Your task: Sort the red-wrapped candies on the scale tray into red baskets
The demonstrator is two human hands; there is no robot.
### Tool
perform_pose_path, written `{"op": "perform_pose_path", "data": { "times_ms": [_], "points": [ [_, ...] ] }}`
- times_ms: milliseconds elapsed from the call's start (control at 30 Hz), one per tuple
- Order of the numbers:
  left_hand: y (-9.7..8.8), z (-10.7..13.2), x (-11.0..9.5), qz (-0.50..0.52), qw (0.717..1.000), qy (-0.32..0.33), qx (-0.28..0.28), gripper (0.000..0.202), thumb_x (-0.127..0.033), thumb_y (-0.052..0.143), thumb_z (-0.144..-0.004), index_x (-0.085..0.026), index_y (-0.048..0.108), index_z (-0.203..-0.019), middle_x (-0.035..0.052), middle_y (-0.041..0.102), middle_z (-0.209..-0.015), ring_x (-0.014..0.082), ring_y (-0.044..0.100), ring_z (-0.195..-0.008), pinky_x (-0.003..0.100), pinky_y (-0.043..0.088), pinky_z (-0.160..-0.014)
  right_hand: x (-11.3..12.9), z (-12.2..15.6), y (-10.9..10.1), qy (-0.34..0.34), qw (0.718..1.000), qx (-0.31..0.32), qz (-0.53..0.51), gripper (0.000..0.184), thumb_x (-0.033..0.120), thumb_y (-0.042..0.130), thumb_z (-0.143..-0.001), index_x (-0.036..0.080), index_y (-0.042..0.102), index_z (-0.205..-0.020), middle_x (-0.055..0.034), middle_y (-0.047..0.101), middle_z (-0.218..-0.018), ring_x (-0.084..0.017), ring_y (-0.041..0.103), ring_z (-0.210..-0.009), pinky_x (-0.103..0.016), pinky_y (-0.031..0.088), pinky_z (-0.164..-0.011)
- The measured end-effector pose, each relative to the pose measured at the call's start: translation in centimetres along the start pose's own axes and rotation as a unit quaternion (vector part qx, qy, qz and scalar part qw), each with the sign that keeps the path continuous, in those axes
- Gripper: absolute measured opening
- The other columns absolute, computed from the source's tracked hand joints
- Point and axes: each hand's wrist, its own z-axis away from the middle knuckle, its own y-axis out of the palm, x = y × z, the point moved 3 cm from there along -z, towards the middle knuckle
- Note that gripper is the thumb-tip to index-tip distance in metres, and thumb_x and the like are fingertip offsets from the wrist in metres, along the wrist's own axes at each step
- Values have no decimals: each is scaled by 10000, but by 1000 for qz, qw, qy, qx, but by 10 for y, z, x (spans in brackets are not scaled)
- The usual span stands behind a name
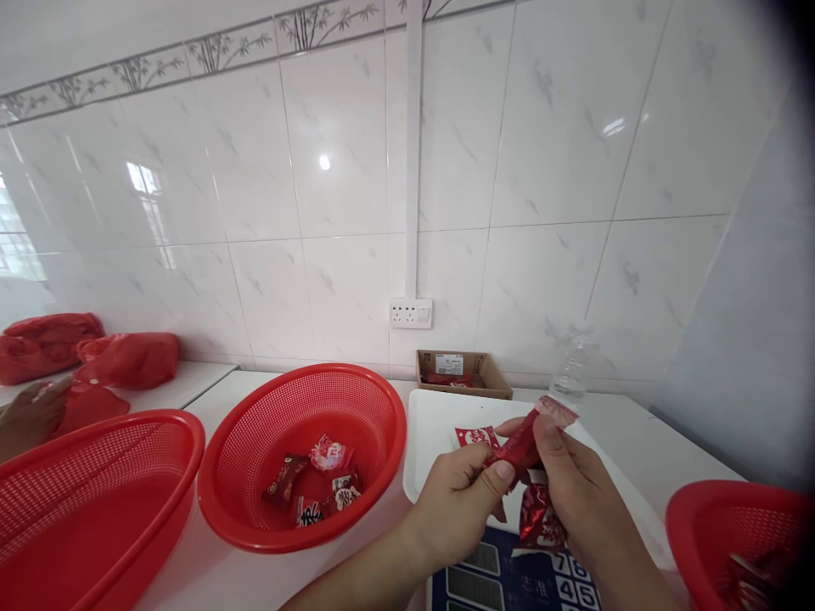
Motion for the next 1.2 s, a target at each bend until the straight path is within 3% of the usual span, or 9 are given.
{"op": "perform_pose_path", "data": {
  "times_ms": [200,400,567,667,800,1000,1200],
  "points": [
    [0,1,2,-9,1000,-9,3,441,-574,477,-786,-146,459,-682,-26,414,-618,76,420,-544,204,352,-516,-2,-1,-5,5,999,-34,24,549,690,480,-714,174,667,-726,-69,701,-736,-226,640,-745,-260,500,-577],
    [1,1,3,-3,1000,-6,4,434,-569,477,-789,-146,465,-691,-27,407,-620,77,415,-548,205,357,-521,1,-1,-3,-4,999,-36,14,536,678,495,-709,174,676,-720,-72,688,-656,-225,641,-664,-261,494,-501],
    [0,0,1,7,1000,1,-2,433,-562,482,-790,-139,471,-703,-26,409,-628,69,412,-535,205,355,-514,3,1,3,-8,1000,3,-16,513,660,542,-688,169,666,-764,-28,633,-534,-178,590,-498,-252,467,-446],
    [1,0,0,9,1000,1,-6,429,-558,488,-788,-141,461,-692,-27,405,-628,67,409,-535,203,359,-511,-1,1,4,5,1000,29,-4,485,648,550,-690,172,627,-646,-5,575,-459,-158,539,-422,-247,424,-393],
    [2,0,0,6,1000,-2,-3,436,-565,480,-791,-137,469,-704,-24,407,-638,69,416,-541,206,365,-515,-4,-1,3,10,999,35,9,490,636,534,-712,185,532,-520,4,538,-441,-138,509,-405,-237,400,-388],
    [1,-1,-1,8,1000,8,-6,434,-558,471,-803,-137,474,-698,-29,415,-592,68,404,-525,205,345,-513,4,4,10,10,997,72,-4,457,625,554,-693,200,511,-532,19,521,-411,-138,494,-371,-244,413,-397],
    [2,-2,-2,21,1000,9,-9,428,-553,464,-809,-141,476,-692,-32,424,-574,68,405,-507,205,353,-506,2,1,10,-9,995,73,71,472,632,507,-719,211,476,-507,12,528,-413,-154,520,-415,-245,417,-424]
  ]
}}
